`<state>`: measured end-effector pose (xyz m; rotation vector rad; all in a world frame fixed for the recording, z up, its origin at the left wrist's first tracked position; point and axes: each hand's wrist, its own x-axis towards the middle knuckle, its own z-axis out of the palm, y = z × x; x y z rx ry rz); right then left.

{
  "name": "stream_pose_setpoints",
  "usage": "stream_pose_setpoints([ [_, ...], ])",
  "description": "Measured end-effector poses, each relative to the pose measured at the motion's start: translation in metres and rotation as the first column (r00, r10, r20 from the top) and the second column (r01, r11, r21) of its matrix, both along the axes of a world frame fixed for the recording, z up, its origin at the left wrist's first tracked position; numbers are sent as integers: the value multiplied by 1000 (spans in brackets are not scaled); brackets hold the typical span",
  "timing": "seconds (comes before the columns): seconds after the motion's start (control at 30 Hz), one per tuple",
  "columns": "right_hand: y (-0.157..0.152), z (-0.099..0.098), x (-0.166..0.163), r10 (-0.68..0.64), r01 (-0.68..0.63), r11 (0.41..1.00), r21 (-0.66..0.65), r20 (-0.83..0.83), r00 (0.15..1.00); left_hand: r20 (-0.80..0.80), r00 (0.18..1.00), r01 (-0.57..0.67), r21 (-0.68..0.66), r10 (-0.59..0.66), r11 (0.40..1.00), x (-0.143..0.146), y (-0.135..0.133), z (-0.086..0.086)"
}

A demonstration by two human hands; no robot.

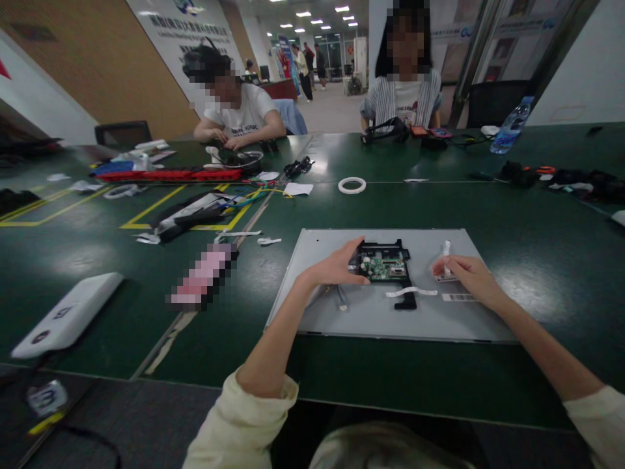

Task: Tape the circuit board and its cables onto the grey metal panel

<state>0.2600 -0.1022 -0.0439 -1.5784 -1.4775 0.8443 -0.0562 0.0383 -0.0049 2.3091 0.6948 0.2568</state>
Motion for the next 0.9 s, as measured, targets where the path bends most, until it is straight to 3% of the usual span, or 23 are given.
stream_pose_setpoints([
  [0.9, -3, 9, -3, -1, 0, 1000, 16, 60, 998, 18, 1000, 19, -2, -19, 1000, 1, 1, -2],
])
